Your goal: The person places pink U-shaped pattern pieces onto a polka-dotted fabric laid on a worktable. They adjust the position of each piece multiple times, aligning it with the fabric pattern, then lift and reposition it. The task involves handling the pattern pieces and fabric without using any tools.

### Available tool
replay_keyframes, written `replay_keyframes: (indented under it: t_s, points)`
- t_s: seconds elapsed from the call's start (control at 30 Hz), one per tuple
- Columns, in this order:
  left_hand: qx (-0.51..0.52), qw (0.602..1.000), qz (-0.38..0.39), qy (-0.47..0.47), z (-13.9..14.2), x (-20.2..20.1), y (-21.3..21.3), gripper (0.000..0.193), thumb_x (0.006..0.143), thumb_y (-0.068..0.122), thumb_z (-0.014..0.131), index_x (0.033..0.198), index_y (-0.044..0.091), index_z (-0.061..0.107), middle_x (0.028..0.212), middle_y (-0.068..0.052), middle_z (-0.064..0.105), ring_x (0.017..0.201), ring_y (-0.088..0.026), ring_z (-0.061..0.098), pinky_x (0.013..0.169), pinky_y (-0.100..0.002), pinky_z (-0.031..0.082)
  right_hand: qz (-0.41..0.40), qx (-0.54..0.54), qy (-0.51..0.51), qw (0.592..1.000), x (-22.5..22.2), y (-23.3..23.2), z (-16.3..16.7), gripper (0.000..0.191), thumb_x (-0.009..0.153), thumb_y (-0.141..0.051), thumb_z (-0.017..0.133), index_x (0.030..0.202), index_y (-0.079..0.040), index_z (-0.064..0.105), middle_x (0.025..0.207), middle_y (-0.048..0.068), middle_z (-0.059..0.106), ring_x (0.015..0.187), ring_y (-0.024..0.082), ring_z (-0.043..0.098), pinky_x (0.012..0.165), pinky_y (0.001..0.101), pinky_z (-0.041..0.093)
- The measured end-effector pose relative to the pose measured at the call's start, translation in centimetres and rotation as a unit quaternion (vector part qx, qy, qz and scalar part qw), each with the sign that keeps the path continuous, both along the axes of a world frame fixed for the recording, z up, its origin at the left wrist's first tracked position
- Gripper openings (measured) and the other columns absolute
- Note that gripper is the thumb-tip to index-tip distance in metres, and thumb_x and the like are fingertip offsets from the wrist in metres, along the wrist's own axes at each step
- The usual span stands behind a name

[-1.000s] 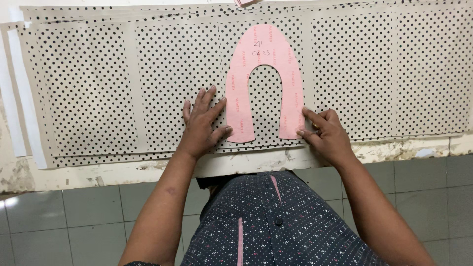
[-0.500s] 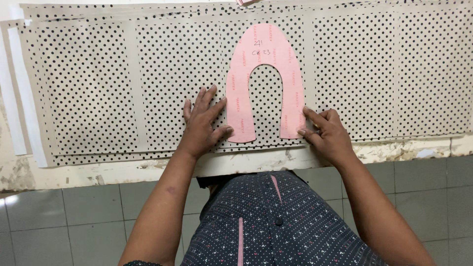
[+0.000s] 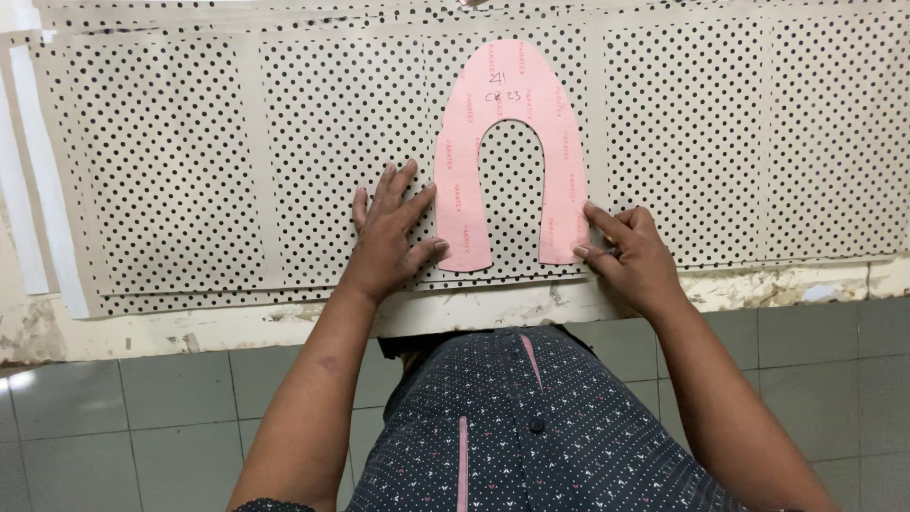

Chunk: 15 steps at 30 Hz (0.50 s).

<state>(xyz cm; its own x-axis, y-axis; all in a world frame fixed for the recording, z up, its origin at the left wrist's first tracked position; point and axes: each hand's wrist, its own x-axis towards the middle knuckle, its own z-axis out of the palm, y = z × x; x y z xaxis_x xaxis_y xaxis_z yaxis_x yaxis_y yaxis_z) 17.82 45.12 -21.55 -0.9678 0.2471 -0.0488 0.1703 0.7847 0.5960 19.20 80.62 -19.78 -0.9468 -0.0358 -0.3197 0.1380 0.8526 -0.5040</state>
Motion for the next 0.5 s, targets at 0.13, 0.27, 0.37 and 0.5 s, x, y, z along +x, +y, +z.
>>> replay_keyframes:
  t_s: [0.13,0.27,0.37,0.5]
  points:
    - [0.007,1.000,-0.001,0.003,-0.26,-0.06,-0.25,0.078,0.079,0.044,0.083,0.147,0.020,0.055,0.168,-0.007,0.028,0.158,-0.028,0.015,0.123,-0.058,-0.004,-0.003,-0.009,0.005,1.000,0.03,-0.04,-0.19,0.062,0.085,-0.040,0.079,0.143,-0.032,0.062,0.108,0.003,0.052,0.084,0.015,0.059,0.079,0.0317,0.053]
    - [0.009,1.000,-0.003,0.003,-0.32,-0.11,-0.30,0.078,0.079,0.044,0.083,0.148,0.019,0.055,0.168,-0.007,0.028,0.158,-0.028,0.015,0.123,-0.059,-0.004,0.003,-0.019,0.017,1.000,0.02,0.02,-0.15,0.062,0.084,-0.039,0.080,0.143,-0.031,0.063,0.107,0.004,0.052,0.083,0.016,0.058,0.078,0.0316,0.053]
    - [0.009,1.000,-0.002,0.006,-0.26,-0.05,-0.31,0.078,0.079,0.044,0.083,0.148,0.019,0.055,0.168,-0.007,0.028,0.158,-0.028,0.015,0.124,-0.059,-0.003,0.001,-0.028,0.019,0.999,0.01,0.02,-0.13,0.062,0.084,-0.038,0.080,0.143,-0.030,0.063,0.106,0.004,0.052,0.083,0.015,0.058,0.078,0.0314,0.053]
    - [0.007,1.000,0.001,0.007,-0.14,-0.10,-0.22,0.077,0.079,0.044,0.083,0.148,0.020,0.055,0.168,-0.007,0.029,0.158,-0.028,0.015,0.124,-0.058,-0.004,0.004,-0.024,0.018,1.000,-0.01,0.03,-0.11,0.062,0.084,-0.038,0.080,0.143,-0.030,0.063,0.106,0.004,0.051,0.082,0.015,0.057,0.078,0.0314,0.053]
